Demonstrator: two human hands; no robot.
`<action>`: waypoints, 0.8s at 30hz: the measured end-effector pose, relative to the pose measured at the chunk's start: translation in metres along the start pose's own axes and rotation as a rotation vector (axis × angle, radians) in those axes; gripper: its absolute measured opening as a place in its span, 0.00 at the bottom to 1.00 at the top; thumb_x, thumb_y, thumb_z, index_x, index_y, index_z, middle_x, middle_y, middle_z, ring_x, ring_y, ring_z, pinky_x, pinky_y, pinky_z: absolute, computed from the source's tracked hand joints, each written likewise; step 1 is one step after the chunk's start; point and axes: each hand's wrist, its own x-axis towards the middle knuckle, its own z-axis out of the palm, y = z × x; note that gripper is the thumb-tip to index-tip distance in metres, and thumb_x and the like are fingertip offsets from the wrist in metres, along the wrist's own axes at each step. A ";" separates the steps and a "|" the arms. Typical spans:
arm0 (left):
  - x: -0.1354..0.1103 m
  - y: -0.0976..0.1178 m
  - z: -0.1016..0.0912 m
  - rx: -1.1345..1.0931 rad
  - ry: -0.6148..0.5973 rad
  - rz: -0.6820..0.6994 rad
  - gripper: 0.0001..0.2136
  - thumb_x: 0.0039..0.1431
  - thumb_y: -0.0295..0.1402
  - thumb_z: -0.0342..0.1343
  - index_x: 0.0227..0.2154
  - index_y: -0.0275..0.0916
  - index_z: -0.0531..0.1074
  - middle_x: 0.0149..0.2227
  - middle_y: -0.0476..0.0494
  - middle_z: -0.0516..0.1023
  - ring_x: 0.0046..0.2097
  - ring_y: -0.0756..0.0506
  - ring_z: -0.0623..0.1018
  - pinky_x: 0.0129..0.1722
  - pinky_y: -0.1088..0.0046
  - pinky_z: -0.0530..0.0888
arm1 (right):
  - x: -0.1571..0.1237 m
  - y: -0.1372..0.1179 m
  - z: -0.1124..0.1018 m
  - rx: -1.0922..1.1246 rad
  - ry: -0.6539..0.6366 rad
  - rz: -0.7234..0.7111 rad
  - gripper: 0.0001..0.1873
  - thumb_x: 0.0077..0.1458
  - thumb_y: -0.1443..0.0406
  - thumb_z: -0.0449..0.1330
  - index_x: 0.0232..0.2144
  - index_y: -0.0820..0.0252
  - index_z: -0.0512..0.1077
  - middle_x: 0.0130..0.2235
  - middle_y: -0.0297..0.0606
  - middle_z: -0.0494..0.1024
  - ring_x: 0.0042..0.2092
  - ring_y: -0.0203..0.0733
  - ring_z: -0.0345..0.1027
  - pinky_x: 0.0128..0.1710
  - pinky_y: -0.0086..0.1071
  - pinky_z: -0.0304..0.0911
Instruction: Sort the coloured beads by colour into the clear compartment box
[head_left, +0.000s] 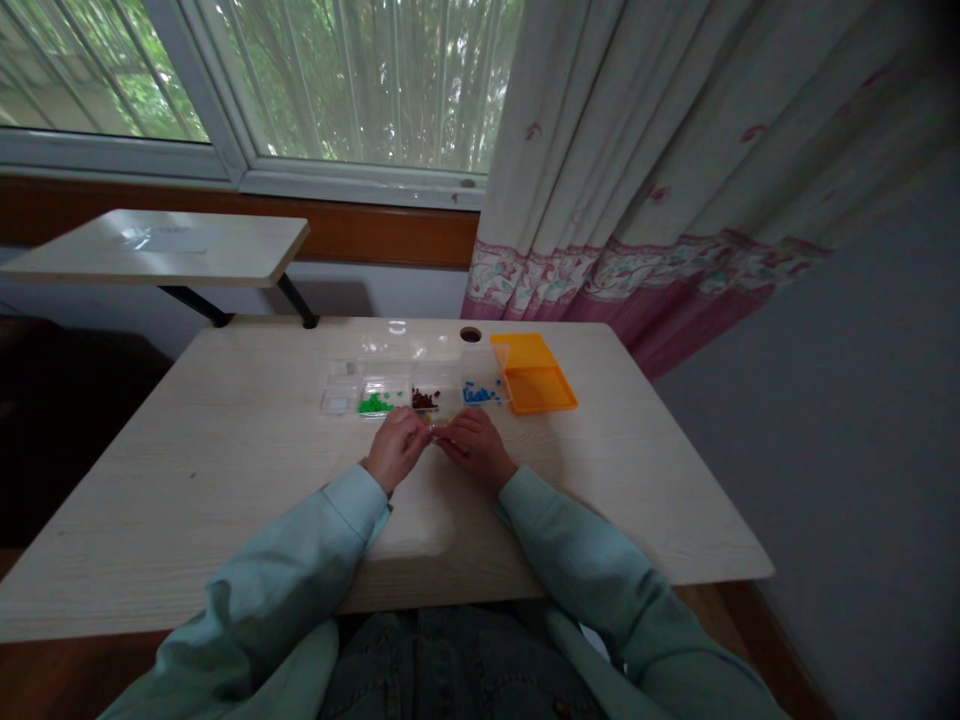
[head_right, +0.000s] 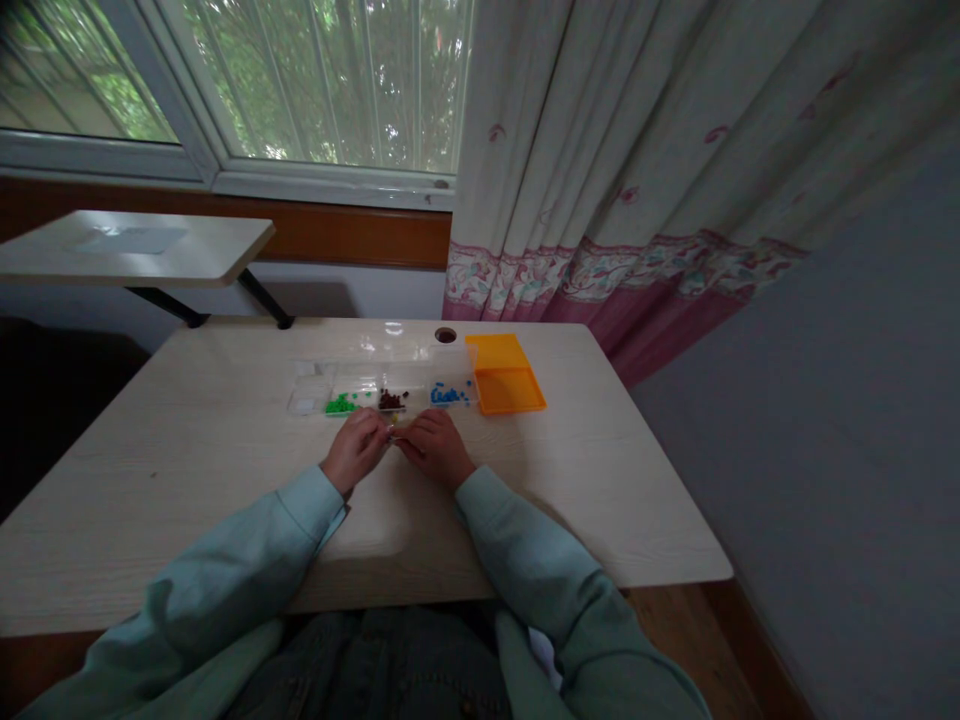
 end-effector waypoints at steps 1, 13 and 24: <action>0.000 0.000 0.000 -0.003 -0.005 -0.002 0.15 0.64 0.38 0.46 0.23 0.39 0.66 0.28 0.46 0.67 0.35 0.47 0.67 0.36 0.69 0.65 | 0.000 0.000 0.000 -0.001 0.003 0.001 0.08 0.56 0.64 0.59 0.39 0.56 0.75 0.28 0.35 0.76 0.34 0.39 0.66 0.40 0.35 0.60; 0.000 0.002 -0.001 -0.001 -0.025 -0.033 0.16 0.65 0.39 0.45 0.24 0.39 0.70 0.28 0.45 0.69 0.36 0.47 0.69 0.38 0.68 0.67 | -0.001 -0.001 0.000 -0.028 -0.050 0.071 0.07 0.58 0.63 0.57 0.34 0.54 0.76 0.28 0.36 0.76 0.35 0.38 0.67 0.41 0.35 0.60; 0.001 0.003 -0.002 -0.021 -0.031 -0.033 0.13 0.65 0.37 0.44 0.35 0.40 0.74 0.33 0.43 0.72 0.39 0.46 0.70 0.41 0.67 0.68 | -0.002 0.042 -0.030 -0.221 0.148 0.374 0.08 0.57 0.62 0.58 0.34 0.54 0.78 0.33 0.37 0.77 0.40 0.42 0.66 0.46 0.40 0.59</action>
